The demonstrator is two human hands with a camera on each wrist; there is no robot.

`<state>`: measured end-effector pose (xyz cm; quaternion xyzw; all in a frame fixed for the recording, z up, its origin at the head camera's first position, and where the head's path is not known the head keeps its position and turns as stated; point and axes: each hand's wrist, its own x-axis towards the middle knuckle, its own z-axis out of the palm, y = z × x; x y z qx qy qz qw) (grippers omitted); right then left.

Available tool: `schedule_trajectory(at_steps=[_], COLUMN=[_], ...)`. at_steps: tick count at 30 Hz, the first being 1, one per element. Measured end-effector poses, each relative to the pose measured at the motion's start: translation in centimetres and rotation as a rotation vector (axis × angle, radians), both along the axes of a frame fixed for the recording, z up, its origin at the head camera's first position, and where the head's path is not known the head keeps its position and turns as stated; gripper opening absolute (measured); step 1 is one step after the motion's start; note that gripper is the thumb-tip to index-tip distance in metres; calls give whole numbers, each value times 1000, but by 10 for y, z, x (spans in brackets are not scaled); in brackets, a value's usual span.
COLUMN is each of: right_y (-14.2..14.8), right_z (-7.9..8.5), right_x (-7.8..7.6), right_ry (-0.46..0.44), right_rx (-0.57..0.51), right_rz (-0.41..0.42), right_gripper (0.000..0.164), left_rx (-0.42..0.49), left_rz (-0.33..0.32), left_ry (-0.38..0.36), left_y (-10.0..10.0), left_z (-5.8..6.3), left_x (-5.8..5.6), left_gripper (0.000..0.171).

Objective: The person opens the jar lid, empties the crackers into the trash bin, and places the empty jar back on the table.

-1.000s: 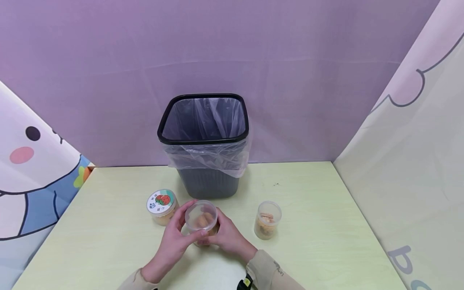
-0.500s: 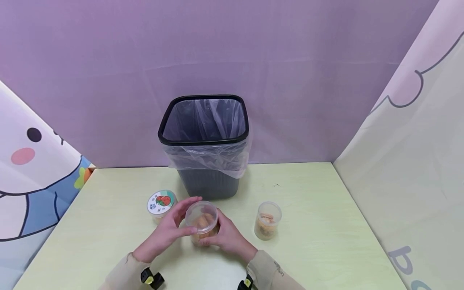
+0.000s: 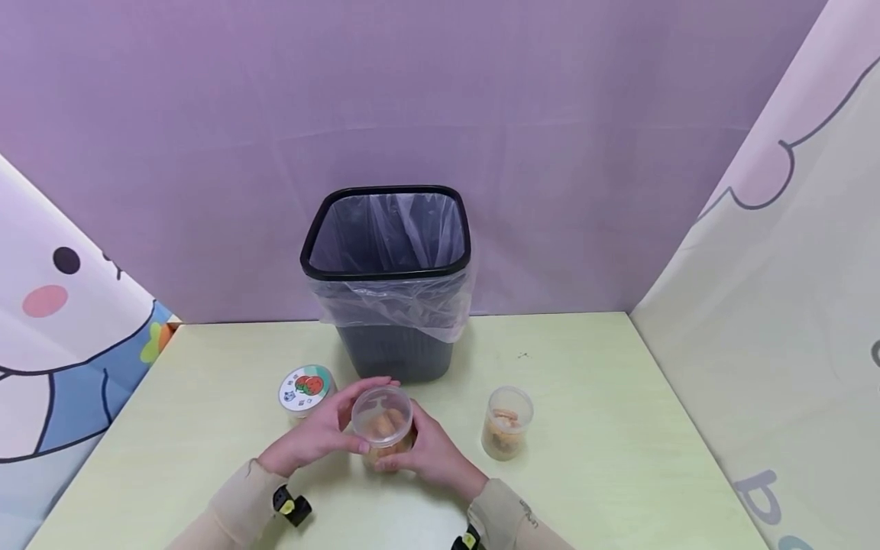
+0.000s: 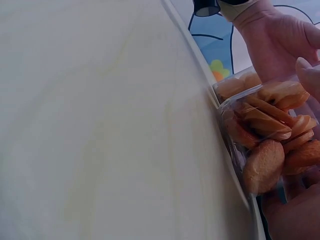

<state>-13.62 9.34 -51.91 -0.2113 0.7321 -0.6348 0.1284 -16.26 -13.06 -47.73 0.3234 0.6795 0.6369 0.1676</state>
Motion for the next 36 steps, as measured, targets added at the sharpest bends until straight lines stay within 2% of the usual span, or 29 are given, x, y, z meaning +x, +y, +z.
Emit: schedule_trajectory(at_steps=[4,8,14,22,30,36], right_y=[0,0,0,0,0,-1], right_z=[0,1,1,0,-1,-1], right_x=[0,1,2,1,1,1], right_ry=[0,2,-9,-19,-1,-6], right_rx=[0,2,3,-13,-2,-6], right_rz=[4,-3,-8,6,4,0], right_gripper=[106,104,102,100,96,93], left_rx=[1,-15,-18,16,22,43], left_rz=[-11,37,141,281,475,585], left_ry=[12,-1,-22,18,-20,-39], left_y=[-1,0,5,15,28,39], left_z=[-1,-1,-1,-1,1,0], left_x=[0,4,15,31,47,55], left_gripper=[84,87,90,90,93,94])
